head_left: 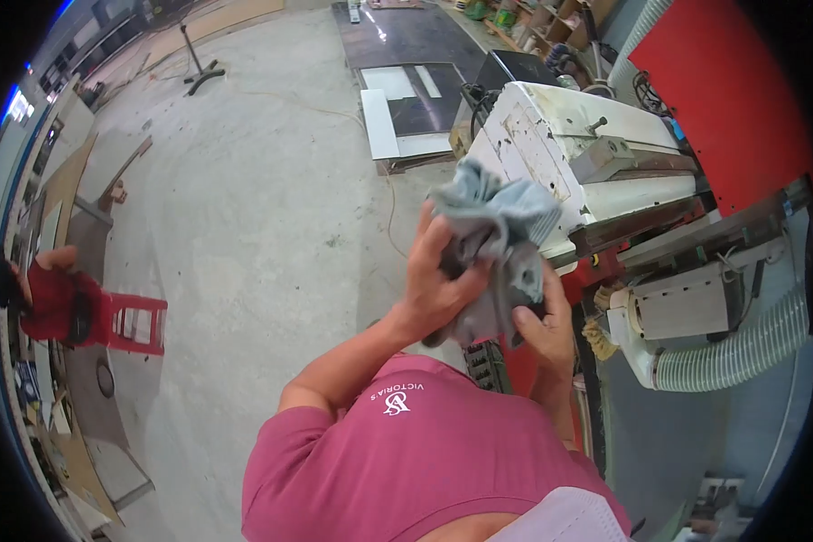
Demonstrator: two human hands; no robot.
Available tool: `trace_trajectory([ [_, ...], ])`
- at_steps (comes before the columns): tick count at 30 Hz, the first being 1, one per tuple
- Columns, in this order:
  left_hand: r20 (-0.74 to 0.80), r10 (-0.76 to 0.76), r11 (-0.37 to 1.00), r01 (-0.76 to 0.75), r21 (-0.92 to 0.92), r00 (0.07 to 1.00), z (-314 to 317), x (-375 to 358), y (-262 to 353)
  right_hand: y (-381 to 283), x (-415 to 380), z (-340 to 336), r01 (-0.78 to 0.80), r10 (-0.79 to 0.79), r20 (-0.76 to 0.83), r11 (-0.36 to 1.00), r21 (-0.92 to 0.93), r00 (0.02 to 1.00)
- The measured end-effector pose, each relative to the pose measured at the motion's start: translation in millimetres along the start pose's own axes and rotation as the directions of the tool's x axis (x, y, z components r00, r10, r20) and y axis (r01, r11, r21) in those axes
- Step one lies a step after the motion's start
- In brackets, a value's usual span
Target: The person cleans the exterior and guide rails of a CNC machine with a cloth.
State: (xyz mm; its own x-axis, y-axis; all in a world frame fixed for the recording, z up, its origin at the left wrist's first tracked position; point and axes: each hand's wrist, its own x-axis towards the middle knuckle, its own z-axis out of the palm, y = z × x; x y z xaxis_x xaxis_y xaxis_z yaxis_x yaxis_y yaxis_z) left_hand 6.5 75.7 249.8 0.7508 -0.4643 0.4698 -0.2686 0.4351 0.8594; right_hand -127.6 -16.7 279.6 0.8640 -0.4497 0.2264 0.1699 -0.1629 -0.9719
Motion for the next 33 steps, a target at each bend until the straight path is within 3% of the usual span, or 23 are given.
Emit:
trace_trajectory([
  [2,0.045,0.031,0.998,-0.033,0.050,0.999,12,25,-10,4,-5,-8,-0.070,0.072,-0.090,0.997,0.022,0.993],
  [4,0.118,-0.183,0.923,0.211,-0.320,0.976,22,43,-27,10,-9,-13,-0.109,0.113,-0.061,0.992,0.064,0.992],
  [5,0.098,-0.204,0.930,0.224,-0.290,0.974,19,50,-40,14,-9,-16,0.012,-0.021,-0.033,0.967,-0.255,0.999],
  [6,0.085,-0.223,0.935,0.237,-0.262,0.971,9,57,-56,18,-13,-18,0.005,-0.031,-0.097,0.965,-0.261,0.995],
  [8,0.026,-0.242,0.969,0.243,-0.053,0.970,-14,74,-91,22,-25,-21,0.053,-0.034,0.072,0.959,-0.280,0.997],
  [9,0.038,-0.242,0.964,0.235,0.124,0.970,-34,78,-127,23,-32,-20,-0.065,0.069,0.030,0.990,-0.126,0.997],
  [10,0.054,-0.232,0.932,0.206,0.299,0.971,-49,76,-161,27,-43,-22,-0.063,0.059,-0.042,0.991,-0.117,0.997],
  [11,0.040,-0.385,0.859,0.342,0.382,0.922,-58,66,-173,34,-56,-24,-0.166,0.161,-0.101,0.985,-0.042,0.982],
  [12,0.076,-0.379,0.857,0.319,0.404,0.922,-67,48,-197,39,-65,-26,-0.248,0.252,-0.153,0.968,0.045,0.955],
  [13,0.149,-0.501,0.781,0.371,0.502,0.853,-85,27,-224,36,-73,-26,-0.301,0.300,-0.238,0.953,0.032,0.924],
  [14,0.291,-0.508,0.819,0.349,0.455,0.811,-96,6,-248,42,-77,-26,-0.270,0.277,-0.332,0.961,0.068,0.902],
  [16,0.381,-0.703,0.701,0.491,0.518,0.601,-91,-26,-258,59,-98,-28,-0.326,0.333,-0.411,0.941,0.090,0.849],
  [17,0.408,-0.760,0.648,0.634,0.421,0.506,-85,-49,-268,80,-108,-27,-0.282,0.302,-0.448,0.953,0.112,0.842],
  [18,0.489,-0.766,0.638,0.589,0.497,0.417,-71,-60,-268,89,-118,-23,-0.275,0.318,-0.544,0.948,0.162,0.777],
  [20,0.592,-0.755,0.646,0.473,0.599,0.282,-11,-73,-225,103,-134,-19,-0.392,0.386,-0.523,0.914,0.106,0.760],
  [21,0.668,-0.705,0.679,0.496,0.541,0.237,21,-81,-200,113,-144,-15,-0.395,0.401,-0.554,0.908,0.137,0.730],
  [23,0.779,-0.612,0.703,0.546,0.456,0.138,66,-98,-191,134,-154,-5,-0.543,0.404,-0.614,0.838,-0.050,0.679],
  [25,0.816,-0.574,0.699,0.560,0.444,0.071,105,-114,-182,157,-166,-4,-0.513,0.355,-0.697,0.858,-0.021,0.623],
  [27,0.829,-0.553,0.648,0.581,0.492,-0.085,140,-128,-154,154,-185,-15,-0.503,0.299,-0.801,0.864,-0.004,0.519],
  [31,0.871,-0.480,0.694,0.561,0.451,-0.105,180,-172,-148,143,-246,-60,-0.432,0.317,-0.836,0.895,0.107,0.449],
  [33,0.825,-0.524,0.630,0.556,0.542,-0.211,204,-181,-105,149,-281,-84,-0.351,0.276,-0.848,0.929,0.115,0.452],
])
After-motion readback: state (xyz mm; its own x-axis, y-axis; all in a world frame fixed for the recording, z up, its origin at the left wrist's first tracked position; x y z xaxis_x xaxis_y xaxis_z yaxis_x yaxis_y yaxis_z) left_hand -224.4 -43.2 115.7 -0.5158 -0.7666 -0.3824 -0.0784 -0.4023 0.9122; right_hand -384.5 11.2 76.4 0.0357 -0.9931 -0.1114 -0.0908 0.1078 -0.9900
